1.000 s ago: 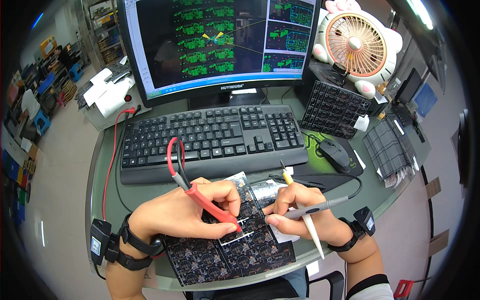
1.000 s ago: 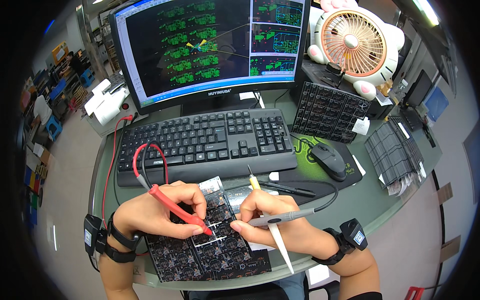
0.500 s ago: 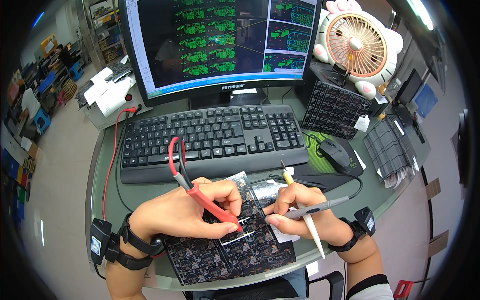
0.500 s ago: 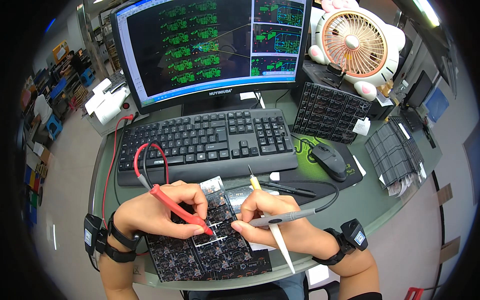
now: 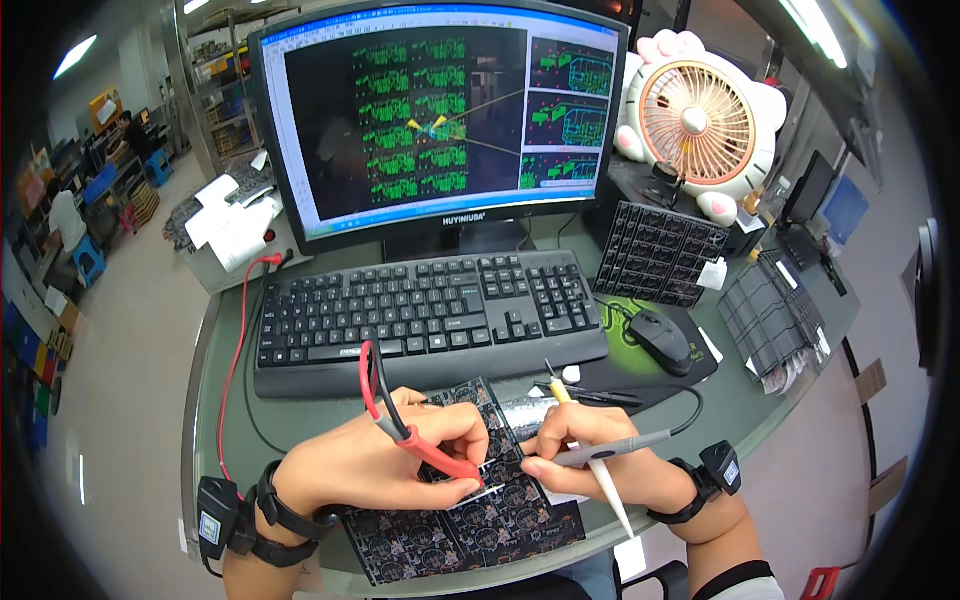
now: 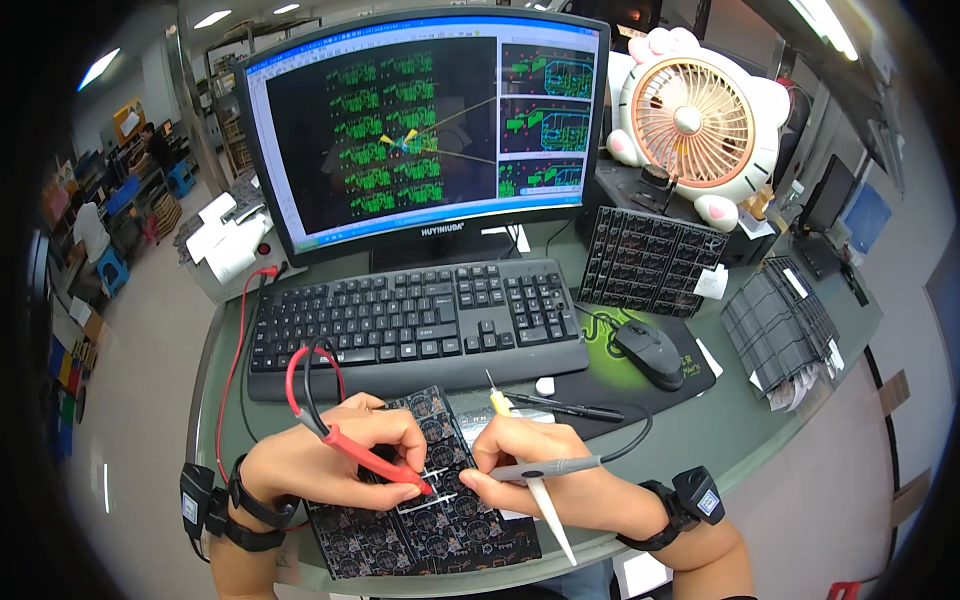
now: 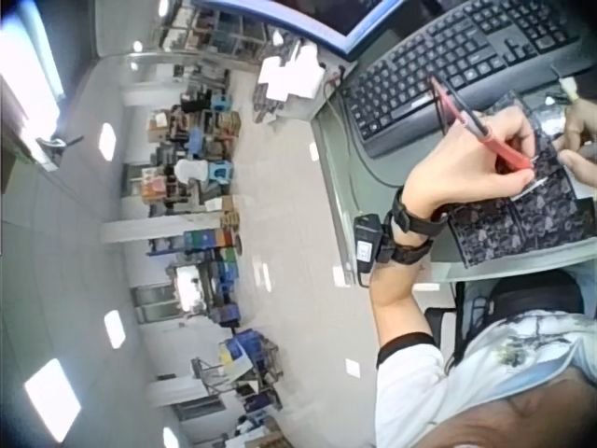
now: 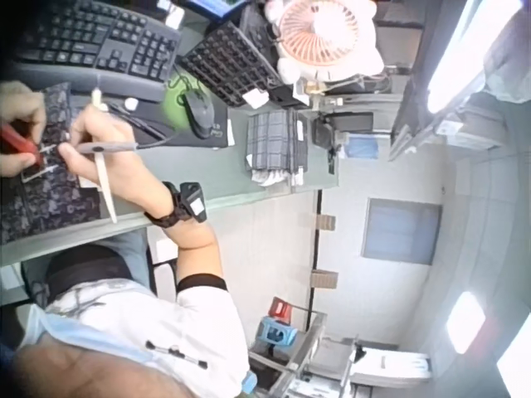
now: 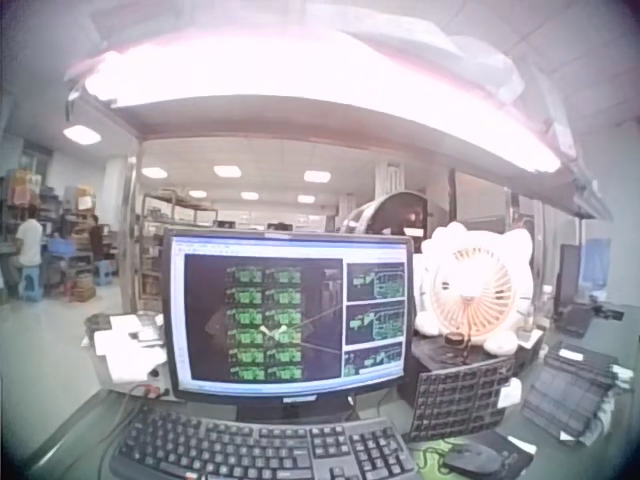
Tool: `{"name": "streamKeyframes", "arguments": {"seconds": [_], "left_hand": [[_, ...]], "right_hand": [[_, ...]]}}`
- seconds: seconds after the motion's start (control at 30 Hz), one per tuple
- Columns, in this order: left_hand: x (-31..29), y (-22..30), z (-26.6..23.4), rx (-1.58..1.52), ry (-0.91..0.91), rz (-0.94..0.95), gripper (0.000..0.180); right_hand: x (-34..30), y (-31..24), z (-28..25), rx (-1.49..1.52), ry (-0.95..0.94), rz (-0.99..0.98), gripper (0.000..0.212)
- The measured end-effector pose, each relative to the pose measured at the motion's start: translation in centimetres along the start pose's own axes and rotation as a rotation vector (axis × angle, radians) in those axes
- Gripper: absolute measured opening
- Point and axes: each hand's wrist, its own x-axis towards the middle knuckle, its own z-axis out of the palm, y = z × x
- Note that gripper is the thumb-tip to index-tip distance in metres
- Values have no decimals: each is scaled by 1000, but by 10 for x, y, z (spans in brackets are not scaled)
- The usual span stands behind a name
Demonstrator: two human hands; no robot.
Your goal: Inspecting and marking specific components on a printed circuit board panel using a test probe and a marker while referencing designs on a monitor.
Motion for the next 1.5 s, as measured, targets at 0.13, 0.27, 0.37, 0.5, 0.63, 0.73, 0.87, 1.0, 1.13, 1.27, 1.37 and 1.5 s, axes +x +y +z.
{"name": "streamKeyframes", "arguments": {"seconds": [0.13,0.27,0.37,0.5,0.63,0.73,0.87,1.0,1.13,1.27,1.37,1.5], "left_hand": [[-3,3,4,89,40,36,19],[-3,7,4,143,45,30,19],[-3,5,6,124,52,33,20],[-2,6,5,112,60,21,20],[-2,7,4,105,51,11,20],[-2,6,5,130,74,28,20],[-2,7,5,138,89,19,21],[-1,7,5,142,87,-5,22],[-3,10,6,216,113,60,22],[-3,13,7,234,104,51,22],[-3,12,9,217,105,28,23],[-4,12,9,273,115,68,22]], "right_hand": [[1,-3,1,-30,5,-42,23],[2,-3,0,-44,-3,-38,23],[1,-2,0,-34,-1,-35,24],[1,-3,1,-14,3,-8,24],[0,-2,1,-8,3,-17,24],[0,-2,1,-3,-1,-22,23],[0,-5,1,-12,-1,-28,23],[0,-2,-1,-55,-8,-1,20],[0,-5,-1,-60,-10,11,21],[0,-5,0,-80,-9,0,21],[0,-6,1,-125,-4,-32,20],[1,-8,4,-127,-25,-4,21]]}}
